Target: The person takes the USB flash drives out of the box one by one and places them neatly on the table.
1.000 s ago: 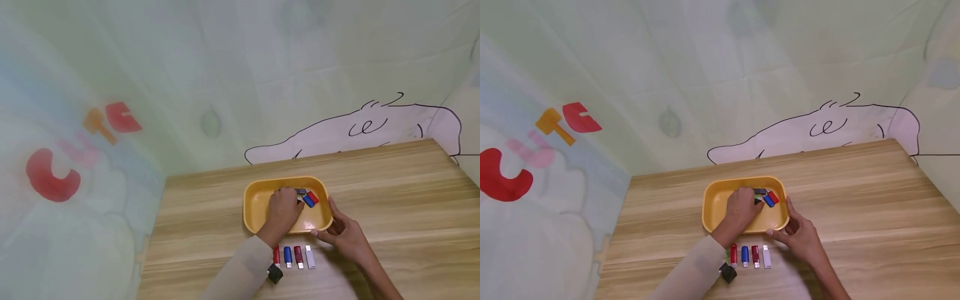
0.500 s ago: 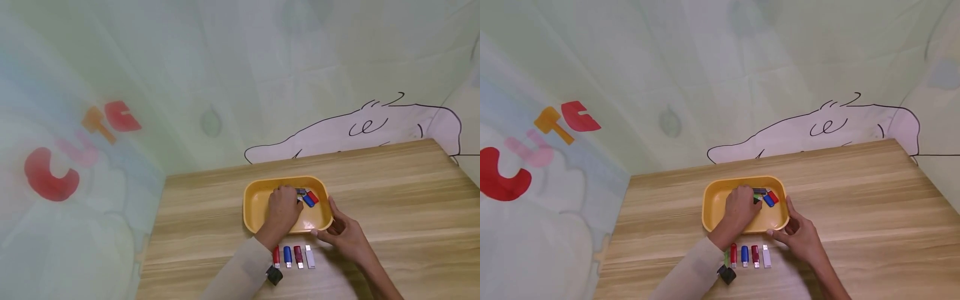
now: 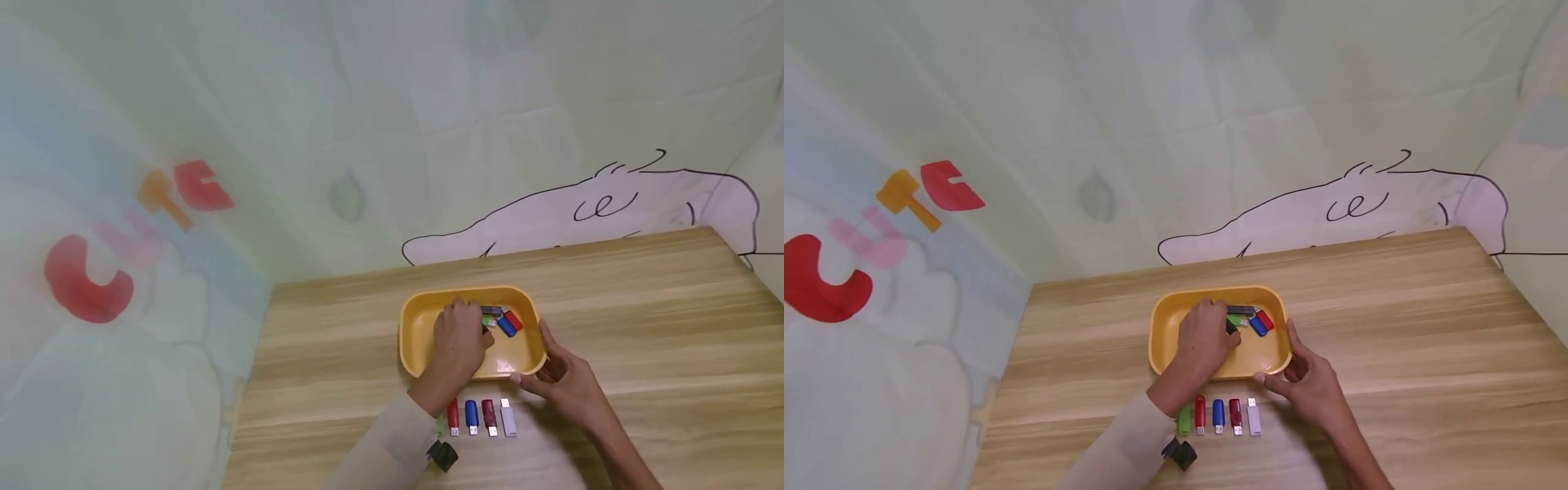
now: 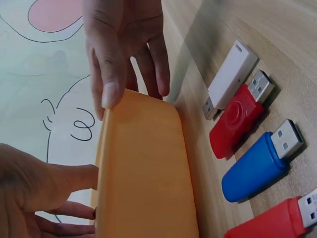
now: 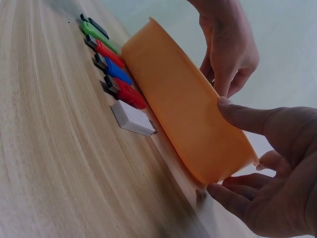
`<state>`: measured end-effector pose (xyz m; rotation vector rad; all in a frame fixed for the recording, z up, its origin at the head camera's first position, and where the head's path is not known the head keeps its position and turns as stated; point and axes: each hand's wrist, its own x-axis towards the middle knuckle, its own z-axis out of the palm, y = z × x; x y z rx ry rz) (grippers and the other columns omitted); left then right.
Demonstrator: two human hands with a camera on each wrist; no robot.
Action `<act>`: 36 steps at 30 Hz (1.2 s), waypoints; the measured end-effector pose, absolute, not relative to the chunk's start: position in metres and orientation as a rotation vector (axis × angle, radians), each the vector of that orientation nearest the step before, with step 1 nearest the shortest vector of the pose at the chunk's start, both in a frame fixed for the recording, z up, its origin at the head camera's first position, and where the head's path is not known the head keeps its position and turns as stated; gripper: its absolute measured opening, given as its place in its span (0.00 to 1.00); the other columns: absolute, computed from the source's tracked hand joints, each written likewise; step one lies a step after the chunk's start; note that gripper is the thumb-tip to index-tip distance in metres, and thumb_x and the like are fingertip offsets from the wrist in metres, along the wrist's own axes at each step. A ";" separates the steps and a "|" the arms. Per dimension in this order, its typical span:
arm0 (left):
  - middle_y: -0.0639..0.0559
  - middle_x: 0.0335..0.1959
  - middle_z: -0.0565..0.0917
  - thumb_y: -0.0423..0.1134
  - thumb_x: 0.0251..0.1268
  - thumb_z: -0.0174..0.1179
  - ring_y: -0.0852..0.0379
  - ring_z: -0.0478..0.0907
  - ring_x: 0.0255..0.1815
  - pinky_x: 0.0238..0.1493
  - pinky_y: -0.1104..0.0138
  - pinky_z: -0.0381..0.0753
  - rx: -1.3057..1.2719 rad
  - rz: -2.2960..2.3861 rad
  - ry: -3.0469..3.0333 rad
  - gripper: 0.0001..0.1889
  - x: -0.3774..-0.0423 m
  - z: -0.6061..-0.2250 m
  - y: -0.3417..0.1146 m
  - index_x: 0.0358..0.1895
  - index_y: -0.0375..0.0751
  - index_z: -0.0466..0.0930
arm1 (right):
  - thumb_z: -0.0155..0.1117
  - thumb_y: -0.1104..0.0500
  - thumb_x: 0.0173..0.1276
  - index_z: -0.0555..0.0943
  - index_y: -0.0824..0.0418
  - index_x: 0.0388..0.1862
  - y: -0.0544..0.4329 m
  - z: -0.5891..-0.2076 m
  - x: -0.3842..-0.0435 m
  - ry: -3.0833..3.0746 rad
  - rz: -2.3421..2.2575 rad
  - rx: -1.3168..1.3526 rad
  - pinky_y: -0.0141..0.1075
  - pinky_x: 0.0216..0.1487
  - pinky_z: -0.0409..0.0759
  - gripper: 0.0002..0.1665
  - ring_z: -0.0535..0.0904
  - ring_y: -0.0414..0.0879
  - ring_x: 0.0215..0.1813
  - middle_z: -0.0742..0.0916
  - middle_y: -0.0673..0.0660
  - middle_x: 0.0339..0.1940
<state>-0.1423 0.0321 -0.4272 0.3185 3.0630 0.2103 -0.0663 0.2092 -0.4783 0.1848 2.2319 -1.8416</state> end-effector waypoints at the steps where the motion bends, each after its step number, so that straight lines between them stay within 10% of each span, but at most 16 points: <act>1: 0.49 0.36 0.83 0.51 0.61 0.79 0.55 0.81 0.37 0.42 0.66 0.87 0.320 0.220 3.064 0.20 -0.142 -0.426 0.031 0.47 0.40 0.87 | 0.83 0.57 0.62 0.47 0.58 0.88 0.209 -0.478 -0.067 2.231 -1.843 0.182 0.31 0.64 0.78 0.67 0.66 0.62 0.81 0.58 0.65 0.87; 36: 0.50 0.48 0.81 0.46 0.58 0.79 0.56 0.76 0.46 0.46 0.73 0.84 0.300 0.636 3.024 0.19 -0.114 -0.409 -0.017 0.51 0.45 0.88 | 0.82 0.60 0.63 0.45 0.59 0.88 0.207 -0.476 -0.067 2.235 -1.825 0.184 0.34 0.64 0.78 0.68 0.65 0.65 0.81 0.57 0.67 0.87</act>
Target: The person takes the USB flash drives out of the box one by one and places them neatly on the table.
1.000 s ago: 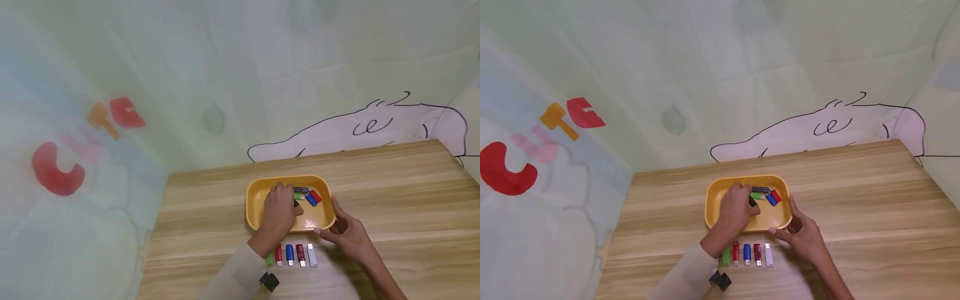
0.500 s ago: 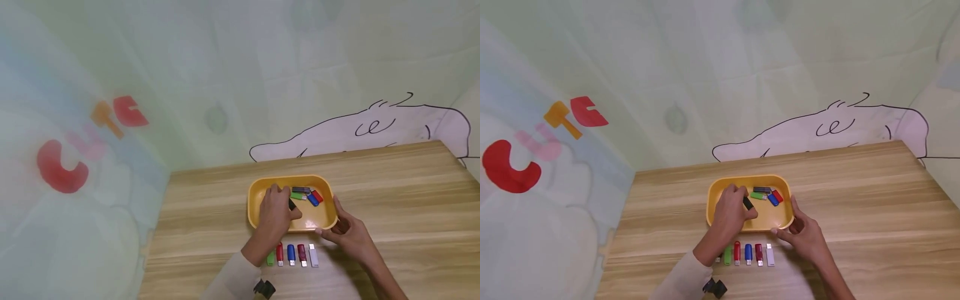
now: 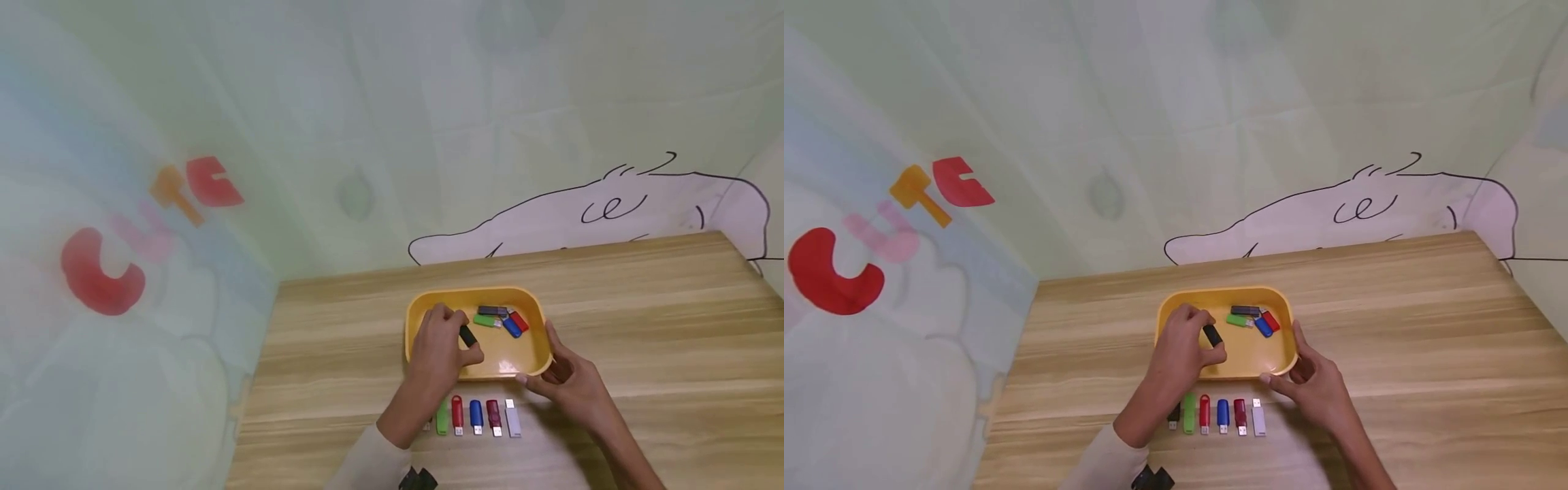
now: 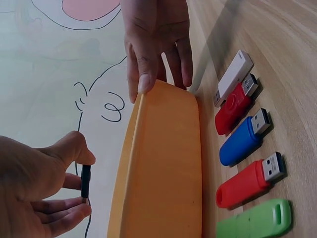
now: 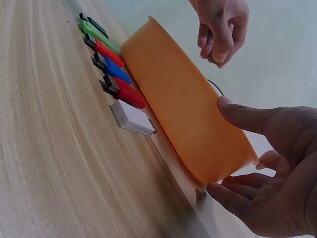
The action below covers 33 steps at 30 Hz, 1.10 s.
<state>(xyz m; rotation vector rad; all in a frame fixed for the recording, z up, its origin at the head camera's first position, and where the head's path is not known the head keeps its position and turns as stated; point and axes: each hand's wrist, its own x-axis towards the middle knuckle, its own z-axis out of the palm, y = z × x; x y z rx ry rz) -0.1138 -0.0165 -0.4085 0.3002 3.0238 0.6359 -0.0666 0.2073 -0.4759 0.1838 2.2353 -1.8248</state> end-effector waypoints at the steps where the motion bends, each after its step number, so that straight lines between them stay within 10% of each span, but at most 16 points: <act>1: 0.50 0.48 0.80 0.46 0.58 0.79 0.56 0.76 0.47 0.46 0.73 0.84 0.310 0.643 3.023 0.19 -0.113 -0.408 -0.018 0.51 0.45 0.88 | 0.82 0.60 0.63 0.44 0.59 0.88 0.207 -0.476 -0.067 2.234 -1.826 0.183 0.33 0.65 0.78 0.68 0.65 0.65 0.81 0.56 0.67 0.87; 33: 0.51 0.52 0.81 0.47 0.58 0.80 0.55 0.79 0.54 0.56 0.68 0.86 0.890 0.680 3.006 0.20 -0.095 -0.404 -0.066 0.52 0.45 0.90 | 0.83 0.57 0.63 0.45 0.57 0.88 0.209 -0.480 -0.067 2.237 -1.858 0.161 0.25 0.62 0.77 0.68 0.66 0.64 0.81 0.57 0.66 0.87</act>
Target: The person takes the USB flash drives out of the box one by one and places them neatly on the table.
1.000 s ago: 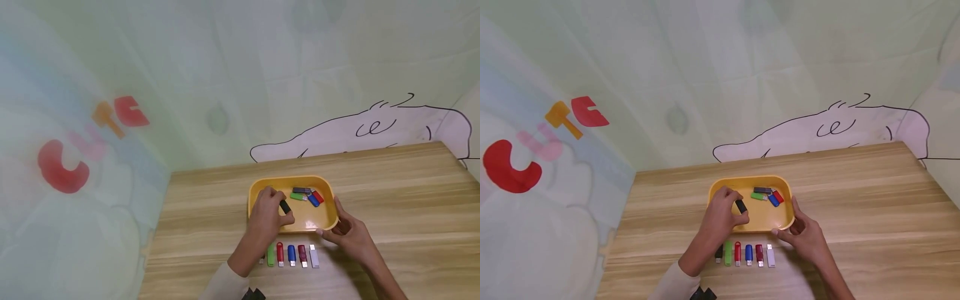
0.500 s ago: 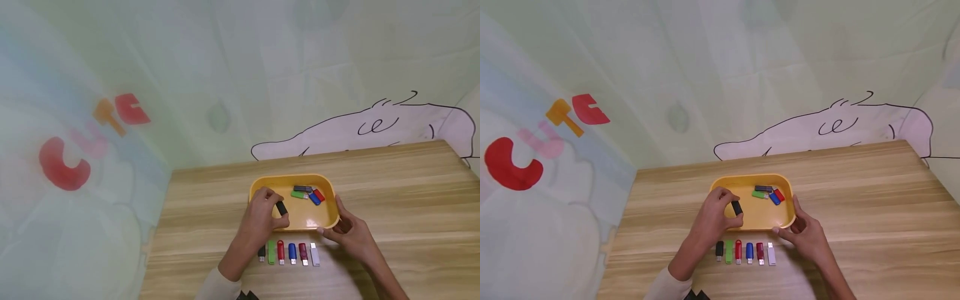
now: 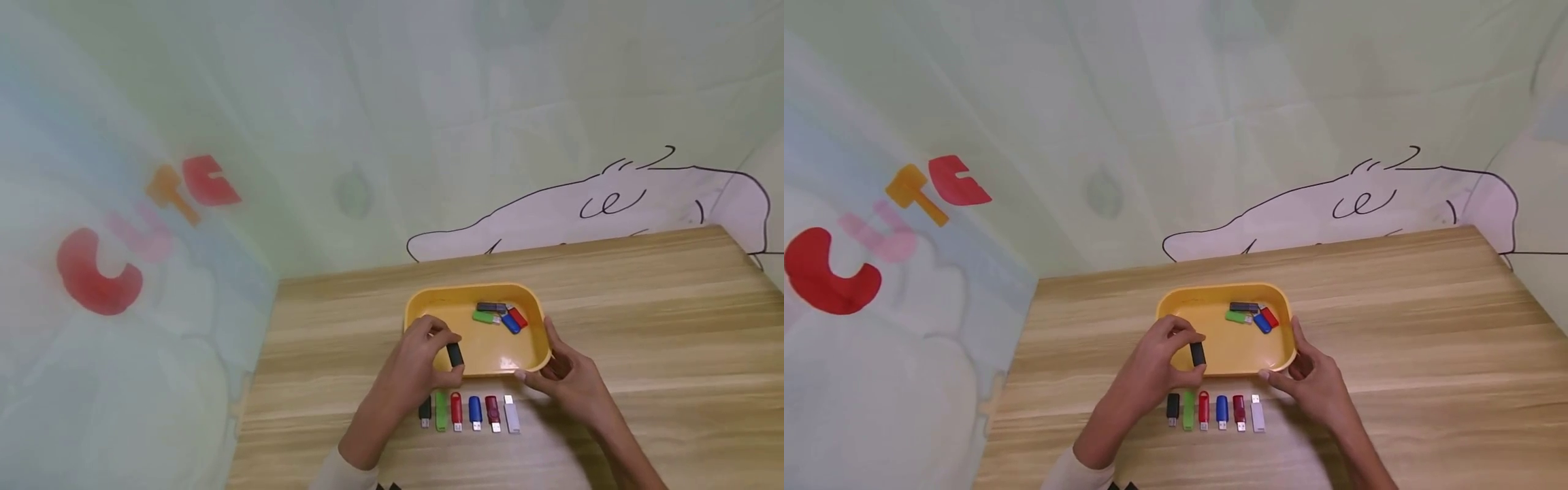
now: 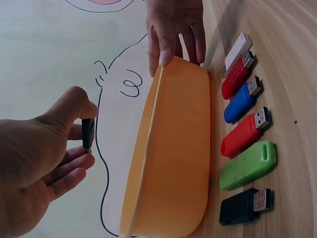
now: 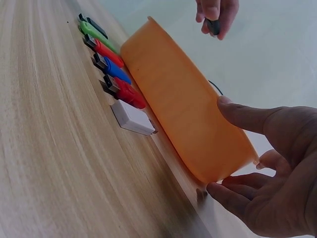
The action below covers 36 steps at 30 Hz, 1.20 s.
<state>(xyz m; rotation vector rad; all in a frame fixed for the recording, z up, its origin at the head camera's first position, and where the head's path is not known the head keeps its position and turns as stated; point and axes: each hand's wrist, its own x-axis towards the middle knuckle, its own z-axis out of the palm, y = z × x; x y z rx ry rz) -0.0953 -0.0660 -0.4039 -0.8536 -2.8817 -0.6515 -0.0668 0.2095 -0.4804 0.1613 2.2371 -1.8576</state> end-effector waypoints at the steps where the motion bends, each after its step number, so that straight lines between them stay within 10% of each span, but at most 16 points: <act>1: 0.51 0.52 0.81 0.47 0.57 0.80 0.56 0.79 0.54 0.55 0.68 0.86 -0.864 -0.662 -2.871 0.20 -0.095 -0.404 -0.068 0.52 0.45 0.90 | 0.83 0.57 0.63 0.45 0.57 0.88 0.209 -0.480 -0.067 2.237 -1.861 0.160 0.26 0.62 0.78 0.68 0.66 0.64 0.81 0.57 0.65 0.87; 36: 0.58 0.53 0.81 0.44 0.51 0.83 0.63 0.78 0.52 0.56 0.69 0.86 -0.896 -0.882 -2.909 0.22 -0.044 -0.413 -0.129 0.51 0.48 0.90 | 0.82 0.59 0.64 0.46 0.59 0.88 0.207 -0.477 -0.068 2.220 -1.849 0.133 0.26 0.63 0.77 0.67 0.64 0.64 0.82 0.55 0.65 0.88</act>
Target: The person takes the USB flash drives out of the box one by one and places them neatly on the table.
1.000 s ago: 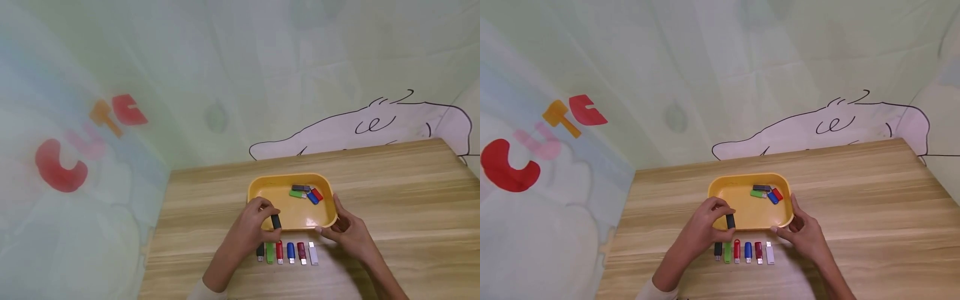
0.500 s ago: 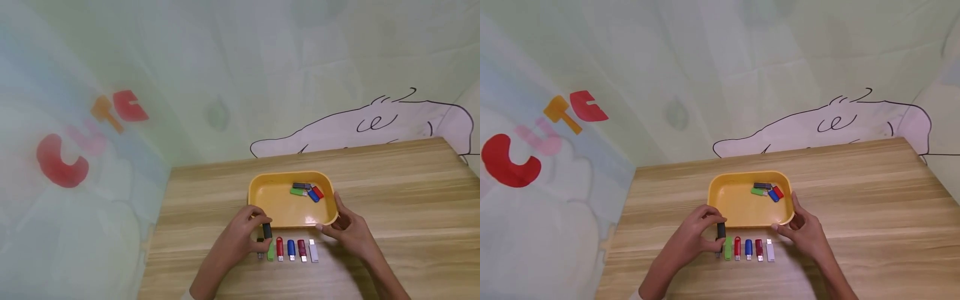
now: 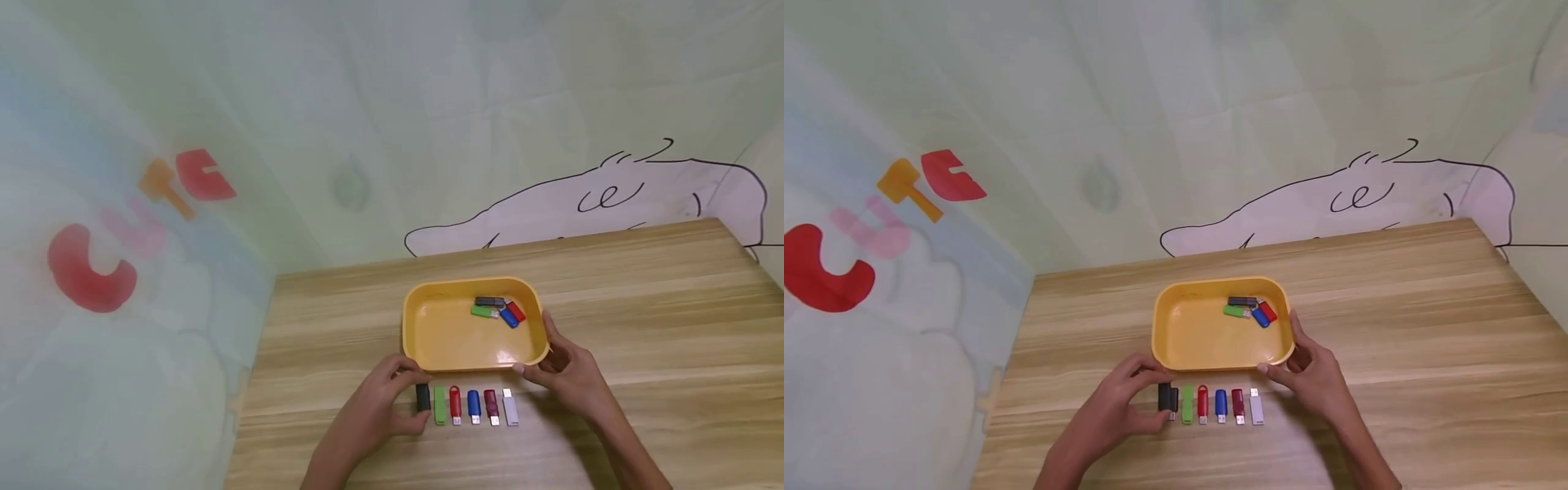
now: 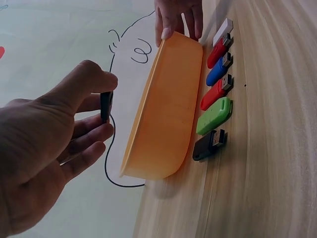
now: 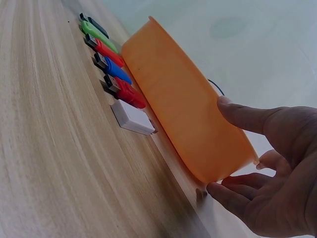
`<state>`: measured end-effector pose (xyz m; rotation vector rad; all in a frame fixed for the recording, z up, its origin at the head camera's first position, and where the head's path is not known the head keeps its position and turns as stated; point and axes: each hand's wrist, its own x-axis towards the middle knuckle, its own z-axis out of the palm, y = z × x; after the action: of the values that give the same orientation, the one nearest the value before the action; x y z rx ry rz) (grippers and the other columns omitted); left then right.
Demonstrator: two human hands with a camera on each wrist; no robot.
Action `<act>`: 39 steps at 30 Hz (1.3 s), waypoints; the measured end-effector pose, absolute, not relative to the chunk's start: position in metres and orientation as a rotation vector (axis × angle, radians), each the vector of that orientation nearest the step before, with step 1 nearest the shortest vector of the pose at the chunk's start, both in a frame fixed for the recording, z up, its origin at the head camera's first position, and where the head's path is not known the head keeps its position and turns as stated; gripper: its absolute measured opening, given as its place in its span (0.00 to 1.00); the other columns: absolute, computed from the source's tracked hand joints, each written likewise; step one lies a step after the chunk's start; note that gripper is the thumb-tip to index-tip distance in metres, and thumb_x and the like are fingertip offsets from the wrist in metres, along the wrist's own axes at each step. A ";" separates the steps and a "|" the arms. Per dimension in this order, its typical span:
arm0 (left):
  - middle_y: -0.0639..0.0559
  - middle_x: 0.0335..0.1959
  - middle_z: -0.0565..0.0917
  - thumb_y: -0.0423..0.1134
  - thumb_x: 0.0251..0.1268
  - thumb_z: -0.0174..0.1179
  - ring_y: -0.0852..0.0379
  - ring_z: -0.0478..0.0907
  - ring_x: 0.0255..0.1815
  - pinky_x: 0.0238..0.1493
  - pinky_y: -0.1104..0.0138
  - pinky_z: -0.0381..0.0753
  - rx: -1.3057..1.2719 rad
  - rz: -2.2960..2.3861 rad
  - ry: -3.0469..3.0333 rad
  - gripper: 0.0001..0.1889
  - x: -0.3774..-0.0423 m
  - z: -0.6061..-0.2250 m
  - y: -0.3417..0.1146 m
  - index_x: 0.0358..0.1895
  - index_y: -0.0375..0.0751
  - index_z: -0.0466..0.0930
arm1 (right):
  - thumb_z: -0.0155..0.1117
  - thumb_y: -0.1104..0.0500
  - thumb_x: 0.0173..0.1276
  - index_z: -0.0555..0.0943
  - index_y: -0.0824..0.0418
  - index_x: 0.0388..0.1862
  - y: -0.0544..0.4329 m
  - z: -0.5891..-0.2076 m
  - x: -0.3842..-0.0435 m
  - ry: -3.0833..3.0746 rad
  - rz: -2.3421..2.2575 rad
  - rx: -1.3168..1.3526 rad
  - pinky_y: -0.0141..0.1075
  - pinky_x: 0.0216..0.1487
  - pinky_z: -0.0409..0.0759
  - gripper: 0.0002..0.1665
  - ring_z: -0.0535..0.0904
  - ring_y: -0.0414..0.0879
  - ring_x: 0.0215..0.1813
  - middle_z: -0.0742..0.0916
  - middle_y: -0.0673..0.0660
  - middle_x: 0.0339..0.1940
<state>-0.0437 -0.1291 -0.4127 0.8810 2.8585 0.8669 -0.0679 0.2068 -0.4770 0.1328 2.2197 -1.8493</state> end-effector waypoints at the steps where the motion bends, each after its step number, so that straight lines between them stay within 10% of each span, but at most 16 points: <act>1: 0.58 0.53 0.81 0.44 0.51 0.83 0.64 0.78 0.52 0.56 0.69 0.85 0.880 0.873 2.854 0.22 -0.042 -0.413 -0.130 0.51 0.49 0.90 | 0.82 0.59 0.64 0.46 0.59 0.88 0.207 -0.477 -0.068 2.217 -1.852 0.130 0.26 0.63 0.77 0.66 0.64 0.64 0.82 0.55 0.65 0.88; 39: 0.63 0.55 0.81 0.49 0.62 0.79 0.65 0.77 0.54 0.59 0.67 0.83 0.735 0.723 2.663 0.19 -0.011 -0.440 -0.139 0.54 0.52 0.89 | 0.82 0.60 0.64 0.44 0.58 0.88 0.207 -0.477 -0.066 2.205 -1.879 0.128 0.31 0.64 0.78 0.67 0.65 0.65 0.82 0.55 0.65 0.88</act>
<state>-0.0112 -0.1389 -0.4397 0.7350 2.6629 0.7231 -0.0664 0.2066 -0.4774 0.1283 2.2053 -1.8791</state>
